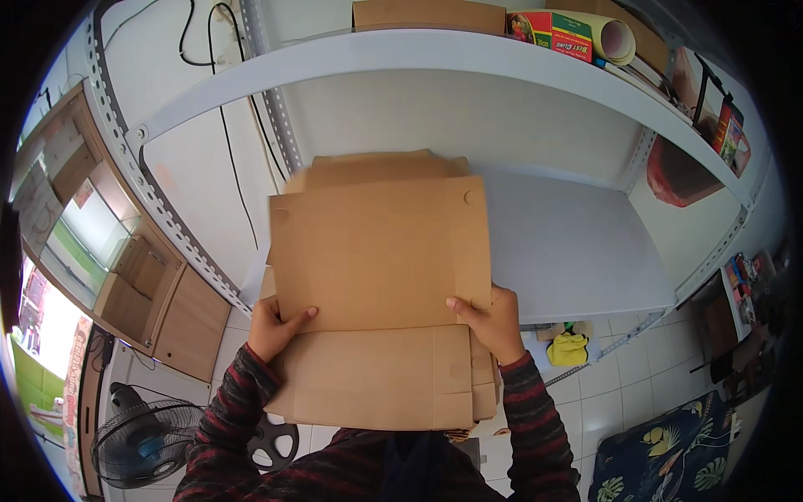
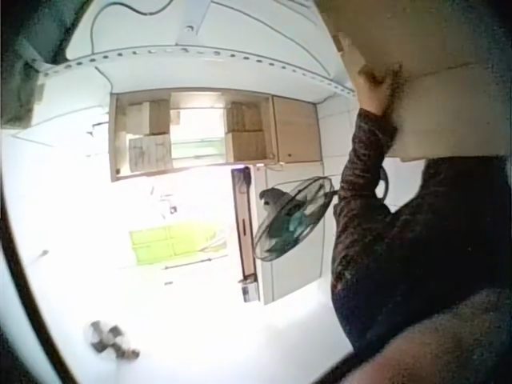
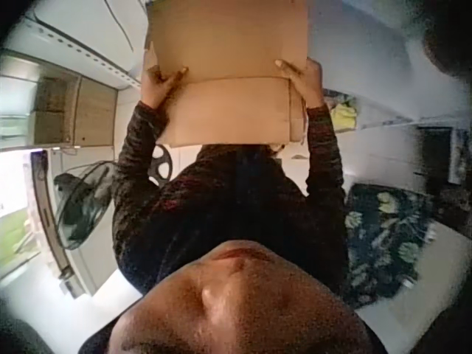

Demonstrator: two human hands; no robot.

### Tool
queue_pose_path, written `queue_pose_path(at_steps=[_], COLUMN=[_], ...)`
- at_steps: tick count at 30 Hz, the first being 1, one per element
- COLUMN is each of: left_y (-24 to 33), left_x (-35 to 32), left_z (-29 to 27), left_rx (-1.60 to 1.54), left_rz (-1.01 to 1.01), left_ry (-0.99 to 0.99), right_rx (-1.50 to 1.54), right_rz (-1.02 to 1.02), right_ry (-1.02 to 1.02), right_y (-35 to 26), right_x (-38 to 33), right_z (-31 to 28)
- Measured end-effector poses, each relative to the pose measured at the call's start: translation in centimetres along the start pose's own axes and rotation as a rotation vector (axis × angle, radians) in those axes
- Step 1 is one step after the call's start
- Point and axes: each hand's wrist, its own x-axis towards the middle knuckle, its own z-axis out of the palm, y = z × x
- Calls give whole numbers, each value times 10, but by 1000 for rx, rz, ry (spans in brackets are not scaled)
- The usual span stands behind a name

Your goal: The person assembles flat-packed cardboard boxes by hand. They fold the side flaps and tuck the tabs into the corresponding slots to form the box structure. The person handles multiple boxes sequentially, stacking the finished ones on a shelf.

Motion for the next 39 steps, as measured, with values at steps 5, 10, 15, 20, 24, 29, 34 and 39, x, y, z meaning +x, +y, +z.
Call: queue_pose_path(at_steps=[5,10,15,20,24,29,34,39], left_y=[-9,20,15,37,27,12,7,7], left_x=[3,-14,-23,-20,-13,4,-1,-6], left_z=[1,-12,-26,-23,-23,-16,-18,-21], left_rx=[82,119,381,540,557,270,78,-24], left_rz=[-14,275,781,782,822,792,637,414], left_ry=[24,43,-19,-56,-100,-270,-337,-345], right_rx=[-5,14,-33,60,94,179,-124,-282], right_rz=[25,-124,-330,-364,-367,-536,-330,-468], right_ry=[-3,-13,-108,-78,-105,-155,-196,-296], right_y=[-2,1,9,20,0,4,-29,9], right_x=[0,-15,-29,-40,-42,-35,-19,3], right_z=[1,-9,-25,-25,-27,-35,-40,-38])
